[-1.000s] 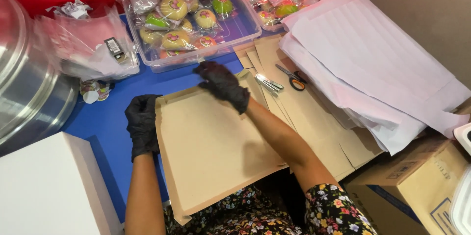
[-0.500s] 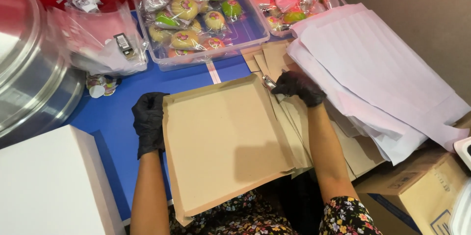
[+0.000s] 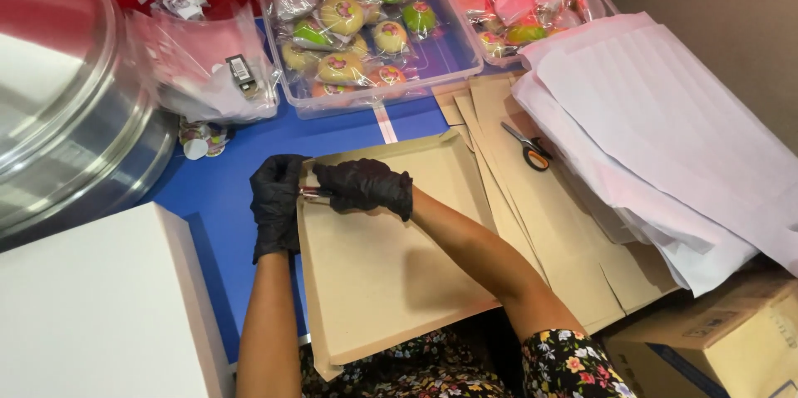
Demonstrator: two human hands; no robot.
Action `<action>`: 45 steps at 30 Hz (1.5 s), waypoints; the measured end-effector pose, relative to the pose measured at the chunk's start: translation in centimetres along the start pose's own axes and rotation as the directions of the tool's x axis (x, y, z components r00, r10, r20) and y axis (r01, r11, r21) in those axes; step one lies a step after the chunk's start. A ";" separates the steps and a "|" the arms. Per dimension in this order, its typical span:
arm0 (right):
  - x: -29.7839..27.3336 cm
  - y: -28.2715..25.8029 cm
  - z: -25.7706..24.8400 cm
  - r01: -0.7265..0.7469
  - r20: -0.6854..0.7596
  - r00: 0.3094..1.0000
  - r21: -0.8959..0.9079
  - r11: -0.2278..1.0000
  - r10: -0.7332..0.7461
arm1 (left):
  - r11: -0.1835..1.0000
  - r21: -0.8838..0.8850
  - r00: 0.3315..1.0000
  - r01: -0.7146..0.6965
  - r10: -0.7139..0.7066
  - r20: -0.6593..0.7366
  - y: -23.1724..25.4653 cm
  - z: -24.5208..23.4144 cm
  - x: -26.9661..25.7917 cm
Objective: Assembling a cardboard pastry box by folding the flaps and securing them with a manual stapler.
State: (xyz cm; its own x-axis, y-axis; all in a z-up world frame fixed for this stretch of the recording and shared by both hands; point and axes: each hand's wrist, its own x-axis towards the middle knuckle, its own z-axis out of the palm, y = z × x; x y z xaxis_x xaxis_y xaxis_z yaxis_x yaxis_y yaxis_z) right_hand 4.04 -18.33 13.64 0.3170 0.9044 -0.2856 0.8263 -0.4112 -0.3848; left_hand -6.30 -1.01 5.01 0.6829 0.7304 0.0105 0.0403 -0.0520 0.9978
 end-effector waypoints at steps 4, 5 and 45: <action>-0.9 -1.1 -1.7 -0.043 0.075 0.996 -0.035 0.998 0.045 | 0.999 -0.031 1.000 -0.015 0.015 0.021 -0.4 -0.2 0.1; -1.4 -1.5 -1.8 -0.006 0.117 0.993 0.008 1.000 0.005 | 1.000 -0.014 1.000 -0.011 0.011 0.019 -0.4 -0.1 0.2; 3.6 -1.4 2.5 0.512 -0.759 0.649 0.486 0.708 0.052 | 0.956 -0.218 0.976 -0.197 0.212 0.046 1.1 -0.4 -1.5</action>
State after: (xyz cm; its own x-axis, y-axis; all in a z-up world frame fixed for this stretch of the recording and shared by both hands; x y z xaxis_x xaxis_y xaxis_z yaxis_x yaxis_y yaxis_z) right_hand 2.82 -14.80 10.99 0.6017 0.6520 0.4614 0.5217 0.1166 -0.8451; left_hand -7.56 -1.90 6.11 0.7089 0.6705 0.2187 -0.2552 -0.0453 0.9658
